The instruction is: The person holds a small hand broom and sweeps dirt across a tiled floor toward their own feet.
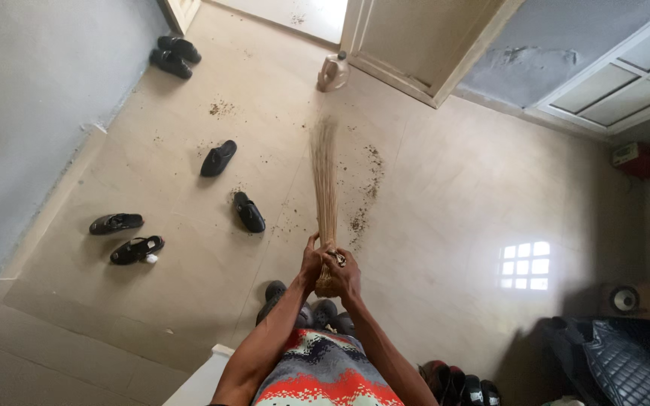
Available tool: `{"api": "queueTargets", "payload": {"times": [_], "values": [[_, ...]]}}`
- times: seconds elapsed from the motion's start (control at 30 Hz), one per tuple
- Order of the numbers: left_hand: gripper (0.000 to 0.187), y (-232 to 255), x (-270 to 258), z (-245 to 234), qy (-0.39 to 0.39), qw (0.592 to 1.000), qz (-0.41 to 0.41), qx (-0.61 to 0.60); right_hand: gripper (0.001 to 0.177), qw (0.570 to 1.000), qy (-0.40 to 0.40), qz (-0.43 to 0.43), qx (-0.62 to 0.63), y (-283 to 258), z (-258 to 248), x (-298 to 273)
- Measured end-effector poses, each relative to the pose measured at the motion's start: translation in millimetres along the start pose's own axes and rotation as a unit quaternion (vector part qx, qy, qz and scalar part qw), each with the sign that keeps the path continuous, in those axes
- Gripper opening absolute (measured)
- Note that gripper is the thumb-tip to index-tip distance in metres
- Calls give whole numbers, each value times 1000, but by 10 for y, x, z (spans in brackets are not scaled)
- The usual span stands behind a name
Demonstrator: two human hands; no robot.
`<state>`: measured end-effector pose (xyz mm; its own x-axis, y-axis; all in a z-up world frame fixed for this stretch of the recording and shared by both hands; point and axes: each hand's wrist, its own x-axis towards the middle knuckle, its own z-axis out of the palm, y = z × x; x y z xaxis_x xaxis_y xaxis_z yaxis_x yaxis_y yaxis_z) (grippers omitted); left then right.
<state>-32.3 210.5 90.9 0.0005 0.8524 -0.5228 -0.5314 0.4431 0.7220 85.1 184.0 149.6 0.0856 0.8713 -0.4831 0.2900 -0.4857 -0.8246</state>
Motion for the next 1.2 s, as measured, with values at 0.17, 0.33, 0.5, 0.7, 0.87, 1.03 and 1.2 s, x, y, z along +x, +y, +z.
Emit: {"api": "queueTargets", "payload": {"times": [0.17, 0.33, 0.5, 0.7, 0.87, 1.03, 1.2], "values": [[73, -36, -26, 154, -23, 999, -3, 40, 61, 997, 72, 11, -31, -2, -95, -25], [74, -111, -55, 249, -33, 999, -3, 9, 61, 992, 100, -8, -72, 3, -218, -5], [82, -58, -159, 277, -35, 997, 45, 58, 60, 997, 50, 54, -36, -48, -282, -82], [82, 207, -384, 264, -103, 990, 45, 82, 86, 971, -155, -30, 178, 145, -488, -196], [75, 184, -422, 297, -108, 990, -36, 87, 63, 951, -153, 30, 268, 319, -459, -231], [69, -75, -383, 133, -90, 978, -75, 172, 50, 903, -155, 67, 394, 474, -391, -364], [67, -308, -371, -24, -114, 973, -116, 161, 47, 874, -155, 127, 442, 730, -313, -445]]}}
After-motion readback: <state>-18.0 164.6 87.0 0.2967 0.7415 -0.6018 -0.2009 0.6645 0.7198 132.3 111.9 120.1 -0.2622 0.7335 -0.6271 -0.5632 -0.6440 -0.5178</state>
